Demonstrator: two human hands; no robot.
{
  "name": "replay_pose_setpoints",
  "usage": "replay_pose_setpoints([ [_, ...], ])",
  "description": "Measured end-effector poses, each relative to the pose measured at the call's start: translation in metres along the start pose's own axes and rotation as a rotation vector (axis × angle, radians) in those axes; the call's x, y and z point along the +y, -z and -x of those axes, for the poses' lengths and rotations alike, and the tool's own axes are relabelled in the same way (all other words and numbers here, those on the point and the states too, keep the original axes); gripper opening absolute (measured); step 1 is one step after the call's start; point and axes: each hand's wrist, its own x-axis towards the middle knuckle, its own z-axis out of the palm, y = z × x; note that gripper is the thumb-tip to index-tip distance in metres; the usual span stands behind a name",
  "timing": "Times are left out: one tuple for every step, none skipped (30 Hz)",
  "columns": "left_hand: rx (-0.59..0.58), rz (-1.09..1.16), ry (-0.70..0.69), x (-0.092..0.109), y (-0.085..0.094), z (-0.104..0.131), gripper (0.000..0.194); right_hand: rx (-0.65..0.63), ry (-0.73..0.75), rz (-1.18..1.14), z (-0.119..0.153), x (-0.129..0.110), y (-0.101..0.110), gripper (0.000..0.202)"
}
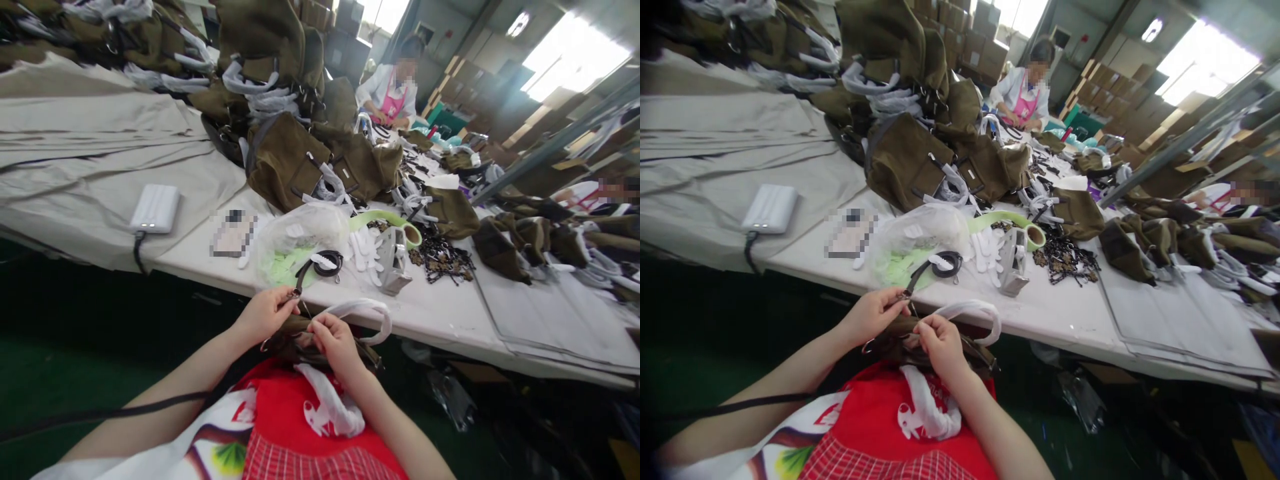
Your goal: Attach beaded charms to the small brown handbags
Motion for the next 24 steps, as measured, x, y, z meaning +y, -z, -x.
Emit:
replay_pose_setpoints([
  [-0.009, -0.027, 0.013, 0.003, 0.007, 0.004, 0.022, 0.005, 0.008, -0.008, -0.003, -0.001, 0.0, 0.028],
  [-0.014, -0.068, 0.024, 0.007, 0.013, 0.007, 0.021, 0.001, 0.015, -0.01, -0.006, -0.001, -0.001, 0.028],
  [-0.017, -0.12, 0.033, 0.01, 0.018, 0.009, 0.021, -0.014, 0.019, -0.006, -0.008, -0.002, -0.002, 0.027],
  [-0.015, -0.181, 0.039, 0.012, 0.022, 0.011, 0.022, -0.033, 0.021, 0.003, -0.01, -0.003, -0.003, 0.027],
  [-0.008, -0.249, 0.042, 0.014, 0.025, 0.013, 0.023, -0.051, 0.022, 0.014, -0.011, -0.005, -0.005, 0.026],
  [-0.003, -0.316, 0.043, 0.016, 0.027, 0.015, 0.025, -0.066, 0.021, 0.026, -0.012, -0.007, -0.007, 0.025],
  [-0.002, -0.38, 0.041, 0.017, 0.028, 0.016, 0.027, -0.075, 0.017, 0.038, -0.013, -0.008, -0.009, 0.024],
  [-0.005, -0.435, 0.039, 0.018, 0.028, 0.017, 0.029, -0.082, 0.011, 0.05, -0.013, -0.01, -0.012, 0.023],
  [-0.013, -0.482, 0.037, 0.019, 0.028, 0.018, 0.03, -0.087, 0.0, 0.06, -0.014, -0.012, -0.014, 0.022],
  [-0.024, -0.521, 0.034, 0.019, 0.028, 0.019, 0.032, -0.089, -0.012, 0.068, -0.015, -0.013, -0.016, 0.021],
  [-0.037, -0.556, 0.033, 0.019, 0.028, 0.02, 0.033, -0.091, -0.024, 0.071, -0.017, -0.015, -0.018, 0.02],
  [-0.049, -0.586, 0.034, 0.019, 0.028, 0.02, 0.035, -0.09, -0.034, 0.071, -0.02, -0.016, -0.02, 0.018],
  [-0.06, -0.614, 0.036, 0.019, 0.029, 0.019, 0.036, -0.089, -0.041, 0.067, -0.024, -0.017, -0.022, 0.017],
  [-0.068, -0.636, 0.037, 0.02, 0.03, 0.019, 0.036, -0.087, -0.048, 0.063, -0.028, -0.019, -0.025, 0.015],
  [-0.074, -0.652, 0.038, 0.021, 0.032, 0.018, 0.035, -0.087, -0.055, 0.063, -0.033, -0.021, -0.027, 0.014],
  [-0.077, -0.658, 0.037, 0.022, 0.036, 0.017, 0.033, -0.095, -0.062, 0.065, -0.037, -0.024, -0.031, 0.013],
  [-0.077, -0.651, 0.03, 0.023, 0.04, 0.016, 0.031, -0.111, -0.072, 0.065, -0.041, -0.029, -0.034, 0.013],
  [-0.072, -0.629, 0.016, 0.024, 0.045, 0.017, 0.03, -0.137, -0.083, 0.054, -0.044, -0.034, -0.038, 0.013],
  [-0.056, -0.595, -0.004, 0.024, 0.05, 0.019, 0.029, -0.171, -0.099, 0.03, -0.046, -0.04, -0.043, 0.013],
  [-0.033, -0.546, -0.035, 0.023, 0.055, 0.022, 0.03, -0.209, -0.117, -0.001, -0.047, -0.046, -0.048, 0.013],
  [0.004, -0.494, -0.067, 0.018, 0.059, 0.025, 0.031, -0.251, -0.136, -0.039, -0.047, -0.051, -0.053, 0.013],
  [0.064, -0.441, -0.092, 0.01, 0.062, 0.027, 0.033, -0.282, -0.166, -0.064, -0.048, -0.053, -0.057, 0.014],
  [0.147, -0.383, -0.119, -0.001, 0.065, 0.027, 0.035, -0.292, -0.183, -0.055, -0.049, -0.053, -0.061, 0.015],
  [0.205, -0.351, -0.144, -0.014, 0.066, 0.024, 0.035, -0.296, -0.192, -0.028, -0.052, -0.051, -0.065, 0.015],
])
